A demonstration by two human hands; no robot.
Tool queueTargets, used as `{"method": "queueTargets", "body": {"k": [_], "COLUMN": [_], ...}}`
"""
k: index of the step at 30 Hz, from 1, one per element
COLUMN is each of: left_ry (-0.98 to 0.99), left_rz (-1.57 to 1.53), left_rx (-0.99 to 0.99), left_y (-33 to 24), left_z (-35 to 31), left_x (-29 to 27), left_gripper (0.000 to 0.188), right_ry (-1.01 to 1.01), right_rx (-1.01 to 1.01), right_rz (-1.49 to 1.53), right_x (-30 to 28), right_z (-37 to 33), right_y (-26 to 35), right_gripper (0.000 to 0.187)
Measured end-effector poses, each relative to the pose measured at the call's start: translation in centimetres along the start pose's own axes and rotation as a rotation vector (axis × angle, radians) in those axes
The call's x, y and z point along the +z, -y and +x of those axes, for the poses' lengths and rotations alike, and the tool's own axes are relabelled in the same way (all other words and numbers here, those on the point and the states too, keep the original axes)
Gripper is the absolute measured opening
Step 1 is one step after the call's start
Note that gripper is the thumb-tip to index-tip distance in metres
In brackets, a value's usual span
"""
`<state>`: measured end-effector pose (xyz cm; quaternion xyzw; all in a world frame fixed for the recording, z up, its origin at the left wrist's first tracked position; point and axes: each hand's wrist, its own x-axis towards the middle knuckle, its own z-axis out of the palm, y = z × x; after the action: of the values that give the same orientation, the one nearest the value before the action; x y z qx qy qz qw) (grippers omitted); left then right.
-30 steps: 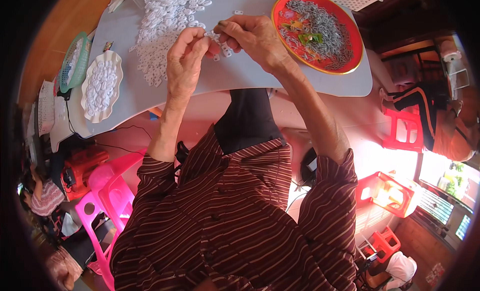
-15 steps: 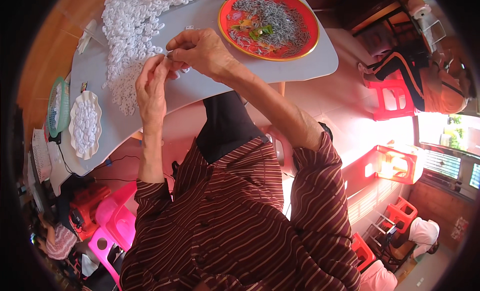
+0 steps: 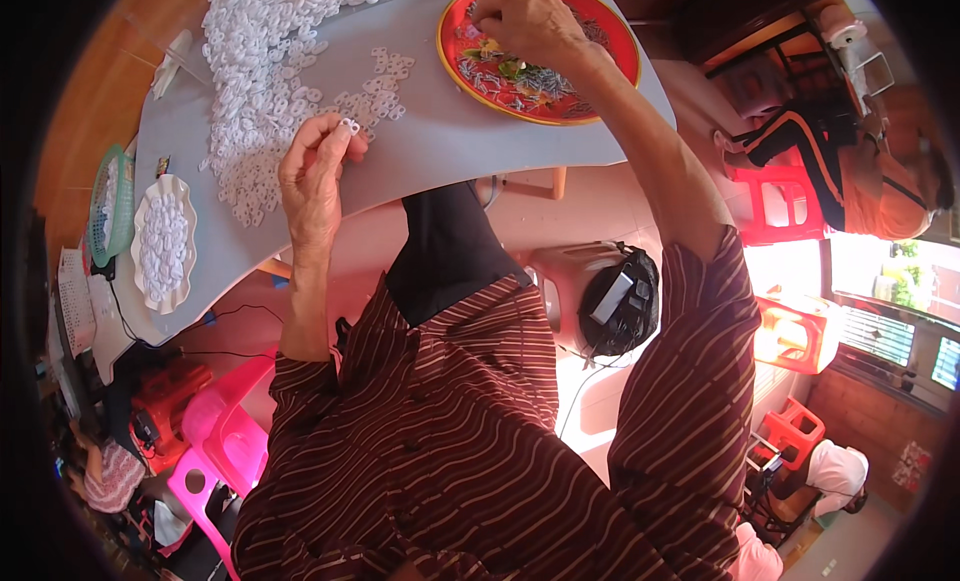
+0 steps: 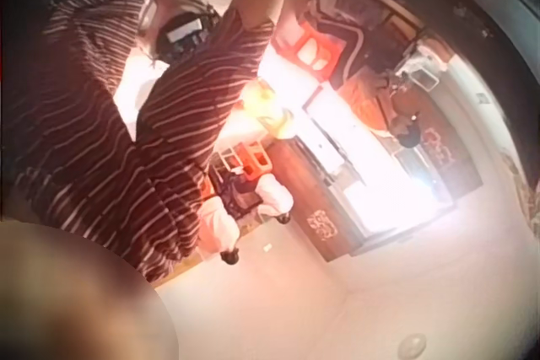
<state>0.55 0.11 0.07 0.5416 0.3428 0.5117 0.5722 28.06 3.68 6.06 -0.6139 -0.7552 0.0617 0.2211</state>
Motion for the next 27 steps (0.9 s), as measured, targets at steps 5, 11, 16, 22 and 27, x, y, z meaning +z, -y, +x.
{"method": "queueTargets", "body": {"k": [5, 11, 16, 22, 27], "left_ry": [0.015, 0.030, 0.040, 0.032, 0.036], "left_rz": [-0.010, -0.013, 0.008, 0.043, 0.046], "left_rx": [0.006, 0.041, 0.024, 0.009, 0.021], "left_y": [0.1, 0.1, 0.2, 0.1, 0.1], "left_z": [-0.1, -0.2, -0.1, -0.2, -0.2], "left_x": [-0.3, -0.2, -0.1, -0.2, -0.1], "left_gripper": [0.011, 0.010, 0.009, 0.010, 0.011], "right_ry": [0.109, 0.152, 0.142, 0.183, 0.214], "right_rx": [-0.254, -0.263, -0.175, -0.331, -0.461], "right_rz": [0.033, 0.019, -0.003, -0.269, -0.492], "right_x": [-0.3, -0.6, -0.5, 0.2, 0.9], "right_z": [-0.1, -0.1, -0.2, 0.0, 0.7], "right_y": [-1.0, -0.6, -0.3, -0.6, -1.2], "right_gripper": [0.009, 0.011, 0.012, 0.012, 0.012]}}
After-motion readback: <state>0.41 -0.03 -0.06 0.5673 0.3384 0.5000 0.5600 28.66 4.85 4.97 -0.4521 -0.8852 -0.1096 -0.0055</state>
